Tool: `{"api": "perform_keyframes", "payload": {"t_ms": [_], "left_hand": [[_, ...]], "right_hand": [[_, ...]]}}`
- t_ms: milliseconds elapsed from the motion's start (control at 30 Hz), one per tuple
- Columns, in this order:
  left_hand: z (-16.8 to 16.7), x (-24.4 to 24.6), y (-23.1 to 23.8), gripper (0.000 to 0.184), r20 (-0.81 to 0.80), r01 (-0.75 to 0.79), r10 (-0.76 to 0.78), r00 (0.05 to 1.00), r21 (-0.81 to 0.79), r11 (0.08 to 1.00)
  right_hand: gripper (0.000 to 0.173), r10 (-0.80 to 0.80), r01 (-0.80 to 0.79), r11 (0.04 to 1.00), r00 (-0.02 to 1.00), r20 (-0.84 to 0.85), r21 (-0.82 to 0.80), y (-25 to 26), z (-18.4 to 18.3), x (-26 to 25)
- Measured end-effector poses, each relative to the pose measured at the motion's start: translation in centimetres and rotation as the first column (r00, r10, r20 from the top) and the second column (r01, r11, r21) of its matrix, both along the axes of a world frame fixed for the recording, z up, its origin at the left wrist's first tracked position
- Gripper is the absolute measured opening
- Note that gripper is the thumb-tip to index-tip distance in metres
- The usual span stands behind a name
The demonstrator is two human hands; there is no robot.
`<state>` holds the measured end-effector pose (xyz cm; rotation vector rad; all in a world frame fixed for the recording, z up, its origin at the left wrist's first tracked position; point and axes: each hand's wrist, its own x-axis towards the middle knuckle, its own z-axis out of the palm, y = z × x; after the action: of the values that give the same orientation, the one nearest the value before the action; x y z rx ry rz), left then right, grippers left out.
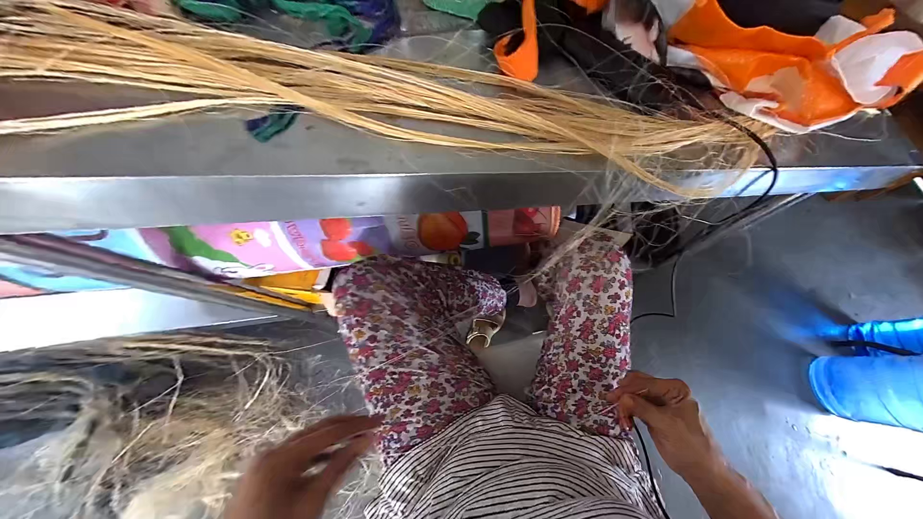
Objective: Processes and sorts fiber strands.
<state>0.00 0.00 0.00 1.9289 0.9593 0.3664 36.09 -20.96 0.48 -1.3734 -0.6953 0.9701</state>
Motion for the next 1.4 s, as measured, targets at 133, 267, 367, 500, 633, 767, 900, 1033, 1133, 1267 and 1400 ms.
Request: {"api": "perform_keyframes", "payload": {"t_ms": [133,267,367,500,633,767,900,1033,1133,1267,1400], "left_hand": [[-0.1,11.9,-3.2,0.036,0.433,0.174,-0.206,0.878,0.113,0.978],[-0.6,15.7,-4.9,0.023,0.457,0.177,-0.108,0.883,-0.112,0.978],[-1.2,16.2,-5.2,0.011,0.448,0.107,0.037,0.893,-0.293,0.95],[-1.9,15.6,-5.1,0.011,0.468,0.088,0.099,0.878,-0.361,0.928],[-2.0,15.3,-5.0,0.011,0.437,0.04,0.124,0.891,-0.347,0.937],[-2.2,15.1,-5.0,0.013,0.423,0.042,0.09,0.902,-0.294,0.955],[-2.4,15.3,-5.2,0.013,0.428,0.046,0.061,0.902,-0.235,0.971],[-1.8,15.5,-4.8,0.009,0.457,0.109,0.119,0.882,-0.442,0.89],[-1.4,15.8,-4.5,0.006,0.487,0.135,0.167,0.857,-0.527,0.839],[-1.5,16.2,-4.7,0.008,0.515,0.102,0.225,0.827,-0.531,0.841],[-1.9,16.4,-5.1,0.008,0.519,0.028,0.252,0.817,-0.472,0.881]], "right_hand": [[0.009,0.123,-0.126,0.991,0.991,0.06,0.043,4.1,1.3,-2.6],[0.008,0.133,-0.132,0.991,0.989,0.06,-0.017,6.7,1.1,-3.8],[0.007,0.122,-0.118,0.991,0.99,0.065,-0.064,7.7,0.8,-4.4],[0.02,0.128,-0.128,0.992,0.991,-0.047,0.003,8.1,-0.1,-4.1],[0.019,0.092,-0.093,0.996,0.992,-0.082,-0.009,8.0,-0.5,-3.9],[0.014,0.098,-0.098,0.995,0.995,-0.032,-0.014,8.0,-0.7,-4.0],[0.007,0.098,-0.098,0.995,0.995,-0.019,-0.003,8.3,-0.9,-4.0],[0.006,0.094,-0.094,0.996,0.995,0.013,0.011,8.4,-1.0,-3.9],[0.006,0.098,-0.098,0.995,0.995,0.013,0.021,8.4,-1.0,-4.0],[0.007,0.11,-0.109,0.994,0.991,-0.075,0.027,8.3,-1.2,-3.9],[0.012,0.114,-0.116,0.993,0.966,-0.234,0.003,8.0,-1.4,-3.6]]}}
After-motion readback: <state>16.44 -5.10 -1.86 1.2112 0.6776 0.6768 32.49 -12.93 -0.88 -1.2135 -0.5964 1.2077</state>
